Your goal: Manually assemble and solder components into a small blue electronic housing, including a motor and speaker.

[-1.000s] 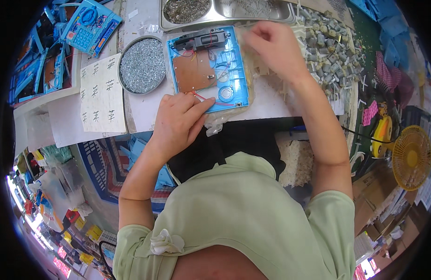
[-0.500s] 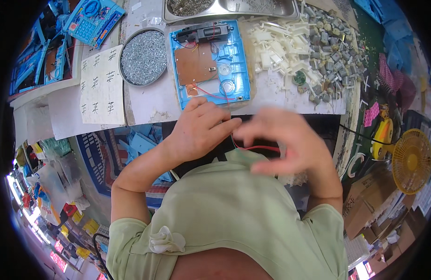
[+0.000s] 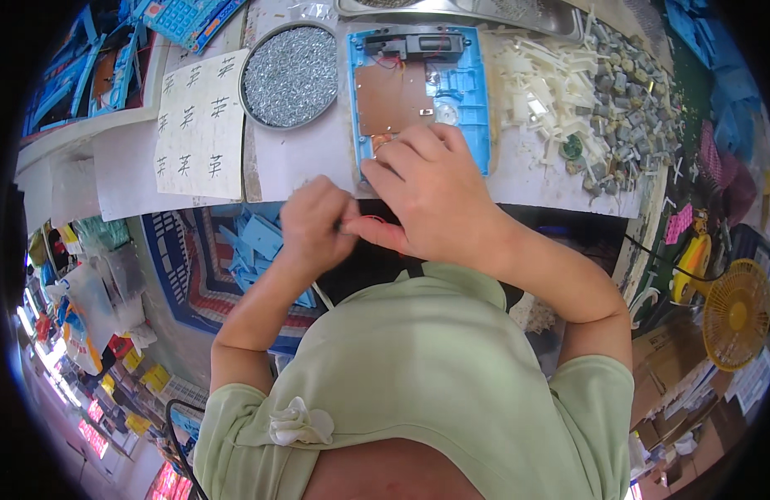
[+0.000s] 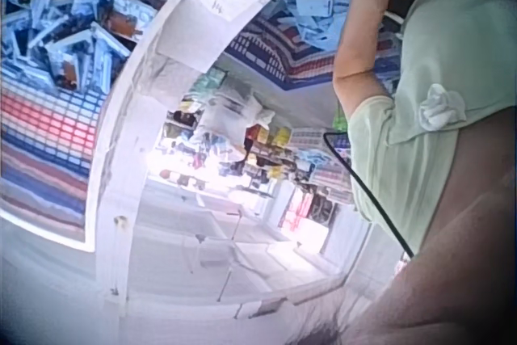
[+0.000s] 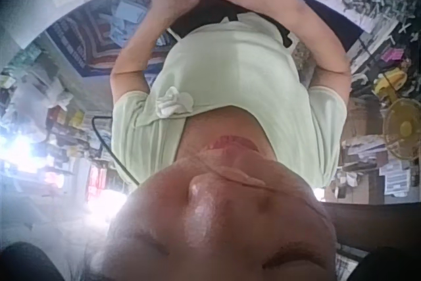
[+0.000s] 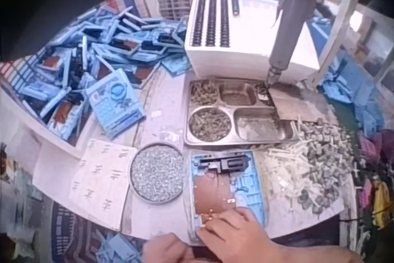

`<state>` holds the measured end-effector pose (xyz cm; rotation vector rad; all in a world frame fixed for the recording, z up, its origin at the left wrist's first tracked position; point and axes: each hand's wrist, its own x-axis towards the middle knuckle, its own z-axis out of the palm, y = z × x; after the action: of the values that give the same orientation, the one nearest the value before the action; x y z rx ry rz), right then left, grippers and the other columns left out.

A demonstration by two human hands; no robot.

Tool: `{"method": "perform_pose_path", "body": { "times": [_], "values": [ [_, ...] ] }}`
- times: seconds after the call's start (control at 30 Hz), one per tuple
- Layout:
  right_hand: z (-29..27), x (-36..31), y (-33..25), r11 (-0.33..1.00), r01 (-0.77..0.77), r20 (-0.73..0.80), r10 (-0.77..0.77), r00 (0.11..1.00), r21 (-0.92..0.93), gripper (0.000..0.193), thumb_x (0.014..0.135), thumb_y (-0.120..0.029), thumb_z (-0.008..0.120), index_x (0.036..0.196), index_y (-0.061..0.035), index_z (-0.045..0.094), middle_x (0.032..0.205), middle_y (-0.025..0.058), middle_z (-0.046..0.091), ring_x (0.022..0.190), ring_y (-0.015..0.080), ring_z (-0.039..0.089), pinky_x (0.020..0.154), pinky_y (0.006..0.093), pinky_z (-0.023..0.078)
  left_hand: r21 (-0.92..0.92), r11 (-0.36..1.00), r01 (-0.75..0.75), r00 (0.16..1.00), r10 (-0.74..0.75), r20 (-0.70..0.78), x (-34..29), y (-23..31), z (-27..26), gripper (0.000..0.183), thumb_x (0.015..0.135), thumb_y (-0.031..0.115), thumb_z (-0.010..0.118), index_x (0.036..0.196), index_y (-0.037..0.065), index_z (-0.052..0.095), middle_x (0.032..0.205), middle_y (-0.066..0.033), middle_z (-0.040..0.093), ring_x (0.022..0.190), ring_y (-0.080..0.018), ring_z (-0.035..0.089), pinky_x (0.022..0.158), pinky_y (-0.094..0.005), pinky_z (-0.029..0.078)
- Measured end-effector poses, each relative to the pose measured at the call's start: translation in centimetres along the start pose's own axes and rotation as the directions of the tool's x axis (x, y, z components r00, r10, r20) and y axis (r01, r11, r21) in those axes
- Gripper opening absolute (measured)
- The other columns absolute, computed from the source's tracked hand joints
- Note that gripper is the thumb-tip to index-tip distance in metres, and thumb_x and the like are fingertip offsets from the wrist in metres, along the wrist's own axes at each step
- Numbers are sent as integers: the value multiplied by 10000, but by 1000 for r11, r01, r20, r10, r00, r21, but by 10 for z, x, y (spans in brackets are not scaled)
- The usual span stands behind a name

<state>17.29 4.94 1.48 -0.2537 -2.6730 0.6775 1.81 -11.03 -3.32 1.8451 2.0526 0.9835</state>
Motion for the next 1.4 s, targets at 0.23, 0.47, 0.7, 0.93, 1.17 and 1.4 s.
{"method": "perform_pose_path", "body": {
  "times": [0.23,0.47,0.7,0.93,1.17,1.4],
  "values": [
    [16,-7,4,997,-32,-57,29,998,-63,557,684,-499,843,1028,-75,732,1004,36,652,955,259,580,875,442,391,-43,999,-18,930,33,365,-10,18,0,191,833,156,737,978,60,657,907,-88,618,785,-304,649,681,-417,514],
    [17,-9,8,993,11,-82,-21,996,-120,411,750,-450,802,942,-92,736,1085,49,685,970,240,560,871,450,379,-237,965,115,935,-24,353,44,2,-55,195,861,89,714,1049,59,671,866,-123,640,794,-344,657,697,-434,534],
    [-9,-5,0,997,-15,28,17,999,-73,422,710,-362,855,1016,-99,730,1024,41,677,927,257,581,848,450,406,-316,939,-138,967,197,161,52,-18,-21,247,831,81,779,1057,82,679,908,-113,636,783,-343,643,672,-417,536],
    [-172,59,163,847,-307,-458,501,734,434,175,934,-154,730,1013,0,755,834,27,733,769,79,635,695,272,513,-319,930,-181,952,247,179,49,-26,-20,206,816,121,822,990,96,715,862,-73,623,758,-276,649,647,-383,528],
    [-224,257,304,703,-33,-454,-422,785,-710,204,948,-129,688,1116,-19,725,1005,81,727,1022,208,658,917,368,523,-334,931,-151,945,235,227,60,-25,-19,197,807,119,823,975,103,720,842,-65,608,749,-271,642,641,-380,522],
    [-198,325,314,693,-120,-510,-391,766,-711,88,816,-85,655,852,-11,685,934,133,655,1037,362,581,888,440,533,-296,946,-133,955,202,217,54,-22,-26,199,806,131,812,967,104,699,867,-72,608,762,-293,635,654,-407,517]
  ]
}}
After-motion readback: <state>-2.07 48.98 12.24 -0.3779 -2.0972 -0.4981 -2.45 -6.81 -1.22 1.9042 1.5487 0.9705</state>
